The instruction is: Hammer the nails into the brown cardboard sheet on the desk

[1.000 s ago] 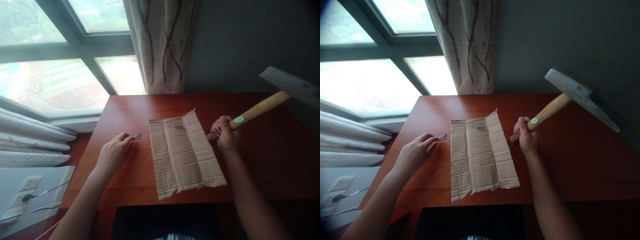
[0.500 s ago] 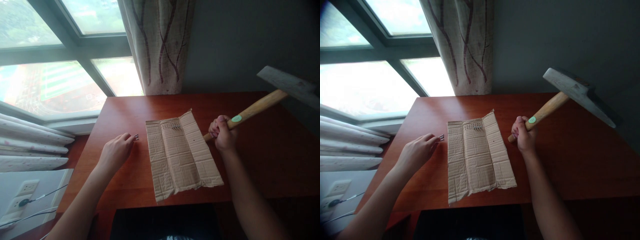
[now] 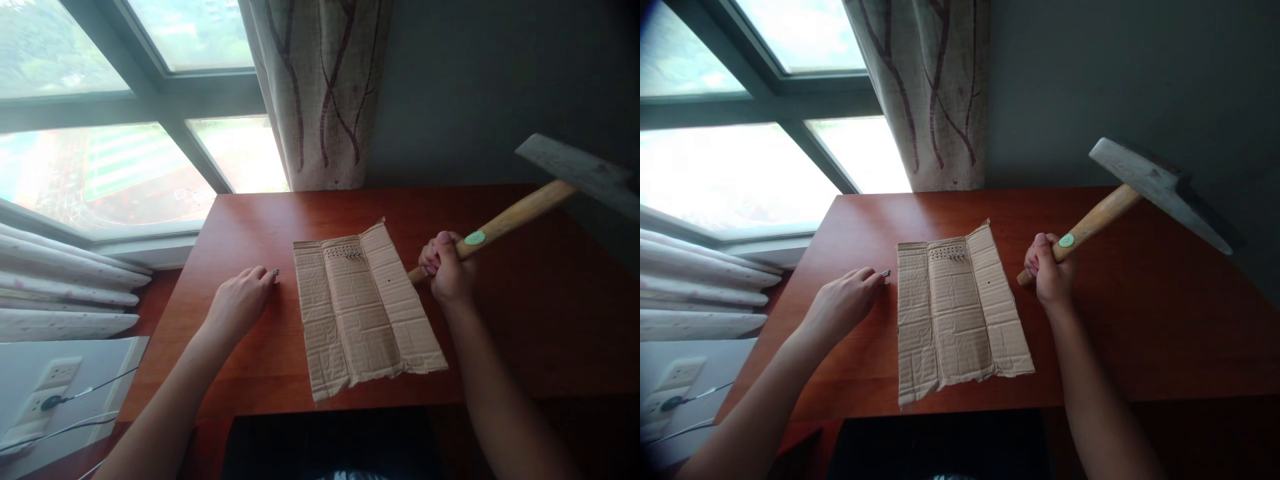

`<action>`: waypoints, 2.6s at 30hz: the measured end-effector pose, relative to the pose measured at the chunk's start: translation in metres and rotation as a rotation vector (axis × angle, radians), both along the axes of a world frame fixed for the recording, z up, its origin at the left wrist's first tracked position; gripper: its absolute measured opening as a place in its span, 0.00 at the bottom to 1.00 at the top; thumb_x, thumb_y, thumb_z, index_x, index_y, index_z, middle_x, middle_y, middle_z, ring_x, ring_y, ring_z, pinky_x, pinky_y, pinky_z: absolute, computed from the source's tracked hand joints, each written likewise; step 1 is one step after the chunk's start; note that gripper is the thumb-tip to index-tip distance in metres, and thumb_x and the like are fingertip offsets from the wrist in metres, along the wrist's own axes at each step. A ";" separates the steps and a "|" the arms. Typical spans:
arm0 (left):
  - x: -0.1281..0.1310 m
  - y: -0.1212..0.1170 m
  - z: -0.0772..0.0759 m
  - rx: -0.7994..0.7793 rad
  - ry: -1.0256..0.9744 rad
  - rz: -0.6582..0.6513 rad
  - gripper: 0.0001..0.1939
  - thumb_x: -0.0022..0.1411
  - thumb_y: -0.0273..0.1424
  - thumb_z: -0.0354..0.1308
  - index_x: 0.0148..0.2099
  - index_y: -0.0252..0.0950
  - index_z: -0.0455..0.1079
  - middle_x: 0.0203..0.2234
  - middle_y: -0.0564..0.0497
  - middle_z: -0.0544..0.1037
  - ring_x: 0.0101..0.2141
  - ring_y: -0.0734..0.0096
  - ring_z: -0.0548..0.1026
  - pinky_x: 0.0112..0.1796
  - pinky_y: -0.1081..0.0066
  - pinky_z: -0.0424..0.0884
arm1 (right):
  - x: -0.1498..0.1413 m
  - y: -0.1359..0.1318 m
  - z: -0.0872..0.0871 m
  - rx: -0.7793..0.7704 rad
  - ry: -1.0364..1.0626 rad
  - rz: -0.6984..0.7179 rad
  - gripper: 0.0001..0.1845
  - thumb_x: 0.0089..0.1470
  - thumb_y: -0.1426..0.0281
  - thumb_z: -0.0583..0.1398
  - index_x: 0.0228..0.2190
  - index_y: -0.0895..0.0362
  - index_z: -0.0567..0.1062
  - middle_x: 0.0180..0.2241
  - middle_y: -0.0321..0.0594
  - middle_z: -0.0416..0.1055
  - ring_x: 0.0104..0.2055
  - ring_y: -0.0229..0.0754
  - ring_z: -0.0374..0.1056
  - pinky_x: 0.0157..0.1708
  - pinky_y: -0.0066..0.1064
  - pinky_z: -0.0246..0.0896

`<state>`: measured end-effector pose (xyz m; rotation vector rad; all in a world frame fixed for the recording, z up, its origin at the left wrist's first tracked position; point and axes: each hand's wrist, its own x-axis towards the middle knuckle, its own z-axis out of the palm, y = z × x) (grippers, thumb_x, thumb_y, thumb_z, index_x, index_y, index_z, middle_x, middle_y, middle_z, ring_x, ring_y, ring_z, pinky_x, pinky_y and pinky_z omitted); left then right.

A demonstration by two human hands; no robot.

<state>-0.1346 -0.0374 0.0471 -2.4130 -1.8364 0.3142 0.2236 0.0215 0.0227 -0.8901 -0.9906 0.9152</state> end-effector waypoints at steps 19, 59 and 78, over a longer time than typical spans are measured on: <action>0.083 0.026 0.062 0.087 -1.414 -0.034 0.04 0.60 0.29 0.64 0.38 0.35 0.75 0.32 0.50 0.80 0.33 0.72 0.77 0.36 0.71 0.76 | 0.000 0.000 0.001 -0.009 -0.009 0.009 0.28 0.60 0.55 0.66 0.19 0.54 0.60 0.14 0.25 0.51 0.14 0.30 0.49 0.13 0.26 0.43; 0.099 0.044 0.031 0.163 -1.234 0.004 0.03 0.62 0.30 0.64 0.35 0.36 0.78 0.26 0.52 0.82 0.26 0.74 0.76 0.29 0.74 0.71 | 0.001 -0.001 0.001 -0.015 -0.023 -0.005 0.29 0.59 0.52 0.66 0.20 0.53 0.60 0.14 0.25 0.51 0.14 0.30 0.48 0.13 0.26 0.43; 0.098 0.045 0.029 0.145 -1.258 0.004 0.03 0.62 0.30 0.65 0.36 0.36 0.78 0.26 0.52 0.82 0.25 0.74 0.75 0.28 0.74 0.70 | 0.001 -0.001 0.002 -0.019 -0.030 0.007 0.29 0.60 0.52 0.66 0.20 0.53 0.59 0.14 0.25 0.51 0.14 0.30 0.48 0.13 0.26 0.43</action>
